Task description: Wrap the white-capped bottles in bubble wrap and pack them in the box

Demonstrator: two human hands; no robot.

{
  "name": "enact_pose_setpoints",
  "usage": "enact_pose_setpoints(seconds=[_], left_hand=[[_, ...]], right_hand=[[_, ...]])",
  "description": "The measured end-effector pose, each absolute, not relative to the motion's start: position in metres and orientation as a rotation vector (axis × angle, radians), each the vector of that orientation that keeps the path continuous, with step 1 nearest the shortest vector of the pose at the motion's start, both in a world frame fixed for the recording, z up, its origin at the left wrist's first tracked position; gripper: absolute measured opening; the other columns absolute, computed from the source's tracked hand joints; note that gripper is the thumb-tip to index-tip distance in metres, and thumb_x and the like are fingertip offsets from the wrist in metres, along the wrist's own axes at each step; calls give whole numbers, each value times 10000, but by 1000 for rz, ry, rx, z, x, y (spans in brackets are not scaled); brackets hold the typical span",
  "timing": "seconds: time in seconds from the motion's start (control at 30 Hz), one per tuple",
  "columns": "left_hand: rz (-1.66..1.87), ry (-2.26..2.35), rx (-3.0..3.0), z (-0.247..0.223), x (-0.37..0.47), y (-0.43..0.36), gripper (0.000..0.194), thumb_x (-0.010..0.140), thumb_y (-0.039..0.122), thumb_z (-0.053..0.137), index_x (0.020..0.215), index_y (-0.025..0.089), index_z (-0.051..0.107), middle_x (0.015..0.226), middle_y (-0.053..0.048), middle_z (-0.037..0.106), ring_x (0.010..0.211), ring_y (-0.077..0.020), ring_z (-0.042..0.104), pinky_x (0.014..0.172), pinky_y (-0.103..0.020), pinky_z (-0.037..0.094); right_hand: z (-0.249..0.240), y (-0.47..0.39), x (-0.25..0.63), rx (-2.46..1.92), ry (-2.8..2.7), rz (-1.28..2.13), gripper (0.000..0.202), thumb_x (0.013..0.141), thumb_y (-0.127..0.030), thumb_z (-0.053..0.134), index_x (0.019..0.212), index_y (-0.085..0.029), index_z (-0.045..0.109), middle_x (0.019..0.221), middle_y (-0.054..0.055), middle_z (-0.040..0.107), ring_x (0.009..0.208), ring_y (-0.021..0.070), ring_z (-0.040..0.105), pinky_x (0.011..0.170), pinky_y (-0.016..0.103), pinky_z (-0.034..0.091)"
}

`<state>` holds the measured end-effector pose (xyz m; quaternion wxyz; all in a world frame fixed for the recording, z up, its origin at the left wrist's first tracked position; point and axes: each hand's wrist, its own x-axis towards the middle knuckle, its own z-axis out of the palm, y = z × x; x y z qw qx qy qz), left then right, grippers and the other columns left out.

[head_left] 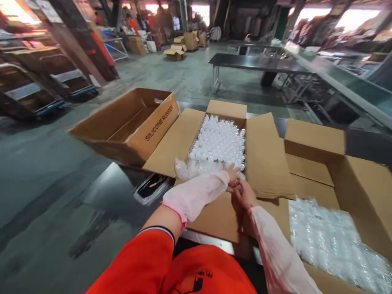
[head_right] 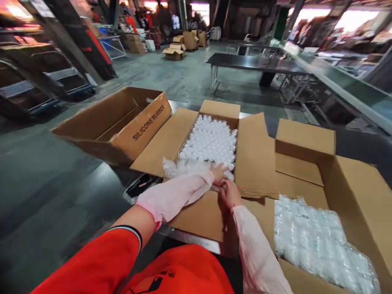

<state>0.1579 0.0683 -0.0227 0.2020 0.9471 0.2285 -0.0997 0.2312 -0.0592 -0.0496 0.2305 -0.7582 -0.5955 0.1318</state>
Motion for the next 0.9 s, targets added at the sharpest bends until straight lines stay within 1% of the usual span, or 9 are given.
enact_pose_setpoints(seconds=[0.07,0.17,0.27,0.33,0.43,0.63,0.73,0.83,0.9], left_hand=[[-191,710,2681,-12,135,77,505,678,392,738,1160,336,597,1520,-3,269,1368,-409,94,1053,-651,141],[-57,972,2674,-6,98,81,529,816,401,579,1320,308,447,1531,-57,209,1357,-373,106,1049,-611,170],[-86,1238,2575,-15,66,74,470,864,384,499,1305,225,463,1426,-140,359,1297,-355,250,1007,-583,261],[-177,1279,2501,-27,51,68,396,863,424,496,1197,222,562,1315,-124,479,1235,-334,358,972,-543,332],[-273,1259,2424,-43,40,63,337,898,421,447,1113,219,609,1265,-80,526,1196,-281,433,950,-493,387],[-287,1325,2391,-26,52,62,313,832,392,548,1035,171,635,1189,-126,570,1163,-320,472,927,-542,398],[-87,1384,2468,1,64,56,422,791,305,559,1195,182,553,1328,-161,465,1239,-346,388,966,-531,356],[174,1325,2557,21,79,50,598,832,281,488,1399,264,299,1488,-80,270,1336,-256,258,1048,-419,298],[229,1328,2526,21,91,51,676,843,317,492,1440,297,176,1524,-67,188,1355,-261,218,1050,-429,297]], right_hand=[[-62,-45,233,-2116,-1637,397,187,741,-260,624,882,-142,657,919,121,661,869,249,595,780,362,445],[-75,-38,227,-2132,-1613,396,169,784,-282,555,779,-161,672,910,131,660,871,269,579,784,404,406],[-75,-42,219,-2092,-1552,351,205,786,-268,499,678,-167,641,963,143,639,930,277,548,818,422,383],[-69,-48,217,-2044,-1478,291,210,785,-293,481,685,-164,614,1020,159,613,997,286,516,863,434,367],[-52,-57,221,-1958,-1319,190,254,815,-371,414,753,-176,565,1060,157,582,1072,280,470,926,439,335],[-15,-50,255,-1822,-910,187,478,809,-655,289,777,-208,454,743,42,527,751,202,480,703,351,395],[-4,-36,269,-1727,-808,334,596,713,-789,306,712,-212,451,624,-12,475,622,156,439,592,301,387],[4,-28,273,-1634,-800,541,640,623,-838,402,629,-202,480,528,-43,438,514,119,389,496,270,350],[8,-29,273,-1591,-792,624,626,582,-818,496,601,-193,504,503,-50,440,493,108,379,480,260,337]])
